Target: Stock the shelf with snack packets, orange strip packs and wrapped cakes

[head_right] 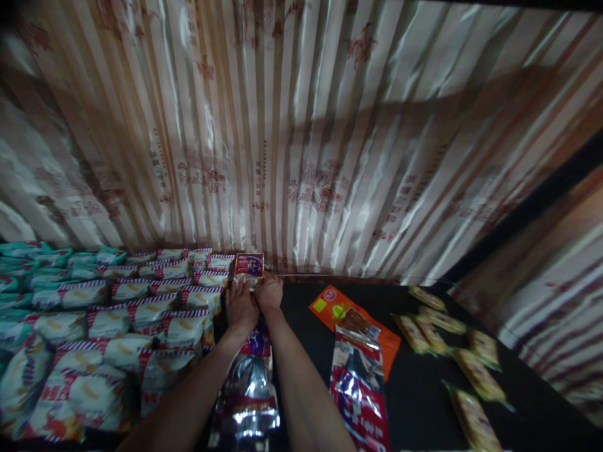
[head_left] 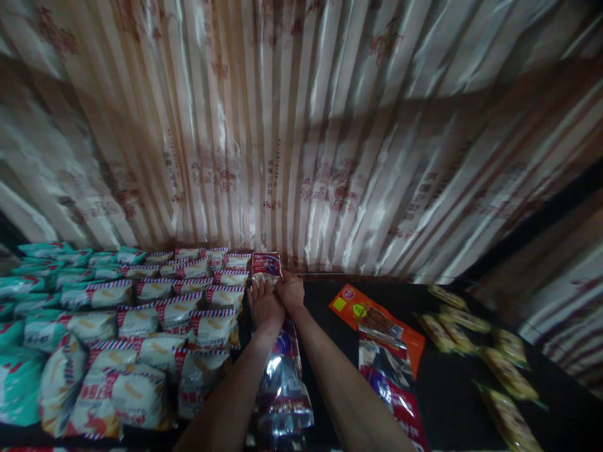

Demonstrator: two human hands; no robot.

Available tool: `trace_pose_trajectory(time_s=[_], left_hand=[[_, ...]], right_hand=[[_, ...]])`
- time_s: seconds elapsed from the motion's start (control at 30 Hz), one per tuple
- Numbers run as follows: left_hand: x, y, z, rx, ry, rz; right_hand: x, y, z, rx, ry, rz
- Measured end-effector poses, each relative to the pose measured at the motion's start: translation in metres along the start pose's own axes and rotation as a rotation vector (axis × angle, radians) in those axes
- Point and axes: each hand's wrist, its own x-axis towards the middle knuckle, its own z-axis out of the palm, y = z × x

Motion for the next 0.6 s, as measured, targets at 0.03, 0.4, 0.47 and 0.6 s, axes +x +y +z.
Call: trace_pose_trajectory(time_s=[0.03,0.4,0.47,0.6], left_hand=[[-0.001,0.001,-0.001,0.001,-0.001,0.011],[-0.039,0.015,-0.028,-0.096,-0.011,0.067],[-0.052,0.016,-0.034,-0.138,-0.006,0.088],[-0.084,0.015,-0.044,-0.228,0.027,0.127]], right_hand=[[-0.001,0.0,-0.001,0.003,0.007,-0.002],[-0.037,-0.001,-0.031,0.005,0.053,-0.02],[-0.05,-0.002,-0.039,0.006,0.053,-0.024],[-0.082,-0.006,-0.056,0.017,0.05,-0.045]])
